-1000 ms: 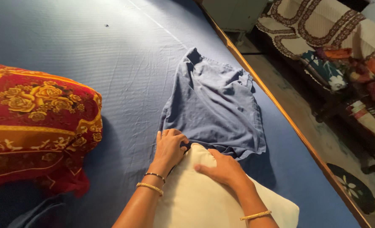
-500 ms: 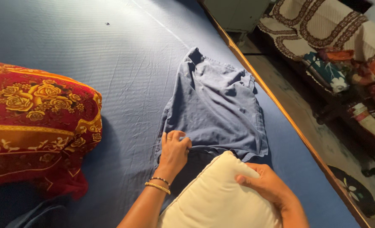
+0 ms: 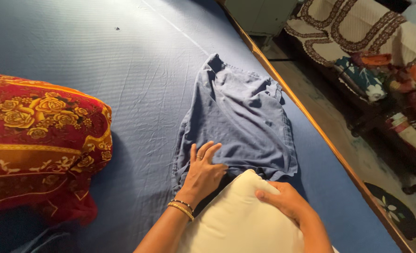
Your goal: The person repeatedly presses, pats, and adjusts a white pillow on a blue bedsheet to fluff it. They then pick up a dark blue pillowcase and begin to unfold it over the pillow.
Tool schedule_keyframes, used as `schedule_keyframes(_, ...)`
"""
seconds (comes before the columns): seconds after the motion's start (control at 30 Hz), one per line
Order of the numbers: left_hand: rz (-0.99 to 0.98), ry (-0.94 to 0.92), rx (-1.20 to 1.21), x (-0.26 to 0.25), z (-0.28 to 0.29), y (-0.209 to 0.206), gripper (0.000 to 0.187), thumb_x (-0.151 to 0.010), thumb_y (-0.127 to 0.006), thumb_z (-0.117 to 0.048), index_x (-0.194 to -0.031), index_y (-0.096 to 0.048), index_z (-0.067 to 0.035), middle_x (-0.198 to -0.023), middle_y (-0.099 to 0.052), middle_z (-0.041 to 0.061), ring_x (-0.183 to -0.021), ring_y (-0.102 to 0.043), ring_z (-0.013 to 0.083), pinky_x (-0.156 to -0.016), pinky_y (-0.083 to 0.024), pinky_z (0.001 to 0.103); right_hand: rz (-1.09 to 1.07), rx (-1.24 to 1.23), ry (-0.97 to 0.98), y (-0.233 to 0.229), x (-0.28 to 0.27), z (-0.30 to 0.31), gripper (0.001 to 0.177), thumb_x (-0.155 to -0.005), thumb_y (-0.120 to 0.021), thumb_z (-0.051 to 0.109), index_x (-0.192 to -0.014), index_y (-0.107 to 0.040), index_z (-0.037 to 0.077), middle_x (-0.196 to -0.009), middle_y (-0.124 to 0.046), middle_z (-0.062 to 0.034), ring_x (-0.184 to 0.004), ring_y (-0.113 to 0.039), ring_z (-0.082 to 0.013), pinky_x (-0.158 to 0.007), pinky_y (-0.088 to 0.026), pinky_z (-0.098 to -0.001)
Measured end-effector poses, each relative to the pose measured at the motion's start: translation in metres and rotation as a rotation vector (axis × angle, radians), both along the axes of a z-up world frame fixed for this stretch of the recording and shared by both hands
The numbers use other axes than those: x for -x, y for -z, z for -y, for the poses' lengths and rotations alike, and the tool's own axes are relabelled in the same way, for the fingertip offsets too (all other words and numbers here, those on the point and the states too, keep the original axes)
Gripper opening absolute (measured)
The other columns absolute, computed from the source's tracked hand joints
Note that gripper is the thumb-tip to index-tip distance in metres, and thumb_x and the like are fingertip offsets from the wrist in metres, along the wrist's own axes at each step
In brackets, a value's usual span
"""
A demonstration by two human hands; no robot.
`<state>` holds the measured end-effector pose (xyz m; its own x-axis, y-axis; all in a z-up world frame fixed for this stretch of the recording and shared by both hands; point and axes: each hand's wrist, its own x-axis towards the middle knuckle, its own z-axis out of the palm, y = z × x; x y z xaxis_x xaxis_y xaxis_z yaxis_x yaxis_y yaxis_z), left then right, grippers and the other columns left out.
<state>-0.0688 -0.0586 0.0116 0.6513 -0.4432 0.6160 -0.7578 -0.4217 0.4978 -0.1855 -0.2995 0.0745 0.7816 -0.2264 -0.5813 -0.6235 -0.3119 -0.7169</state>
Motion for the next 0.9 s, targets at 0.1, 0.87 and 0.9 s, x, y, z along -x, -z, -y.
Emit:
schedule_keyframes(0.1,-0.076,0.1,-0.038,0.002,-0.001,-0.008,0.004,-0.075,-0.073,-0.014,-0.077,-0.075,-0.012,-0.106,-0.069,0.01,-0.114,-0.058,0.0291,-0.107,-0.038,0.048,-0.011,-0.05,-0.004,0.013,-0.009,-0.002,0.053,-0.076,-0.083,0.039,-0.114,-0.078,0.002,-0.091,-0.08,-0.0093,-0.077,-0.072,-0.0156,-0.072,-0.058,-0.0336)
schedule_keyframes(0.87,-0.184,-0.14,-0.199,-0.011,-0.006,-0.019,0.079,-0.074,-0.079,-0.011,-0.147,-0.049,-0.016,-0.153,-0.043,0.014,-0.14,-0.041,0.0374,-0.106,-0.039,0.049,0.297,0.394,0.099,0.031,-0.055,-0.005,0.059,-0.082,-0.075,0.055,-0.117,-0.076,0.008,-0.098,-0.078,-0.0093,-0.089,-0.072,-0.021,-0.081,-0.056,-0.035)
schedule_keyframes(0.9,-0.155,-0.151,-0.199,-0.01,-0.006,-0.019,0.078,-0.075,-0.078,-0.01,-0.147,-0.049,-0.016,-0.156,-0.04,0.015,-0.142,-0.038,0.0384,-0.107,-0.038,0.05,0.367,0.648,0.126,0.029,-0.063,-0.011,0.058,-0.078,-0.079,0.052,-0.123,-0.073,0.014,-0.103,-0.077,-0.0103,-0.095,-0.074,-0.0248,-0.085,-0.057,-0.0364)
